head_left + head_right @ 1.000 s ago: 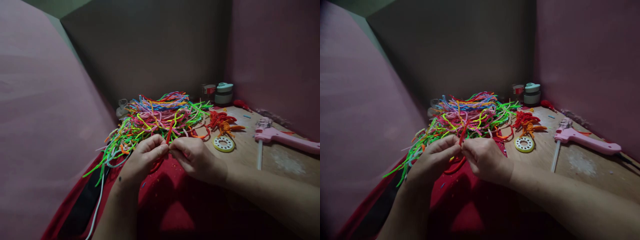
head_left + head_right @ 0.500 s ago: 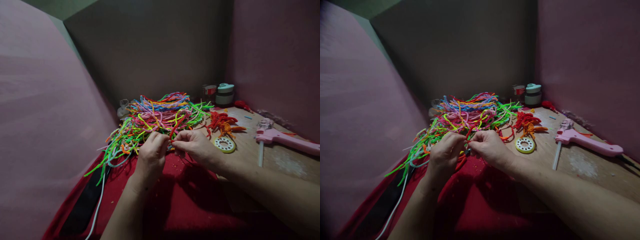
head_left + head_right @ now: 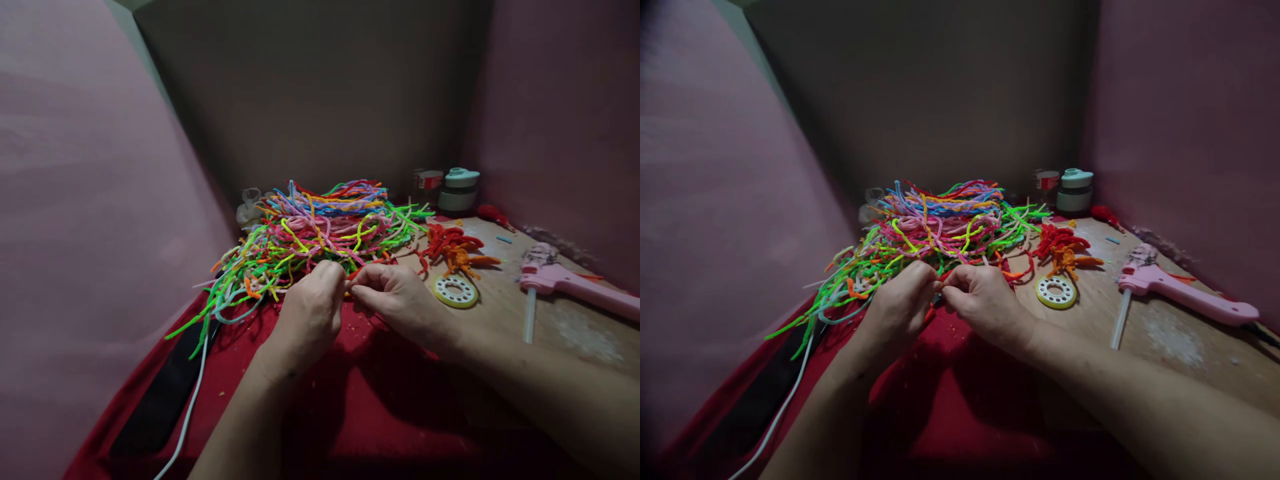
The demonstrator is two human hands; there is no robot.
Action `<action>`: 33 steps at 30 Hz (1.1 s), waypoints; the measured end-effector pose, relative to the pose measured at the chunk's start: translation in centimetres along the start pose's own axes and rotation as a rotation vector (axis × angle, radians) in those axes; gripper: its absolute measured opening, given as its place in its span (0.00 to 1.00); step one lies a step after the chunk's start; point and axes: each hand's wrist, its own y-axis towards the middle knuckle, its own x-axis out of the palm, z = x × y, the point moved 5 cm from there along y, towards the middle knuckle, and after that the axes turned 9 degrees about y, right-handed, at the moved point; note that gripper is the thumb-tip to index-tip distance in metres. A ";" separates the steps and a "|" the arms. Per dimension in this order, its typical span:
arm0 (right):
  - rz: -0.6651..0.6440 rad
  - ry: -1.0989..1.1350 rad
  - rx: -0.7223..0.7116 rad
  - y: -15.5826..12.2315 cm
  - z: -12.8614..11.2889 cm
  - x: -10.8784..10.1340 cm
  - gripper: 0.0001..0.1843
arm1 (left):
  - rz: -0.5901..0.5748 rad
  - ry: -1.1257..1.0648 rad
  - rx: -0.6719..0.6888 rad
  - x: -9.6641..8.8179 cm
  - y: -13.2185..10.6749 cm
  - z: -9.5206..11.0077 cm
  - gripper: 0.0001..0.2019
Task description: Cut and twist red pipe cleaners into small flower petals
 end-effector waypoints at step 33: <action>-0.149 0.425 0.256 0.4 1.2 0.4 0.07 | -0.097 -0.646 -0.467 0.6 0.1 -1.5 0.06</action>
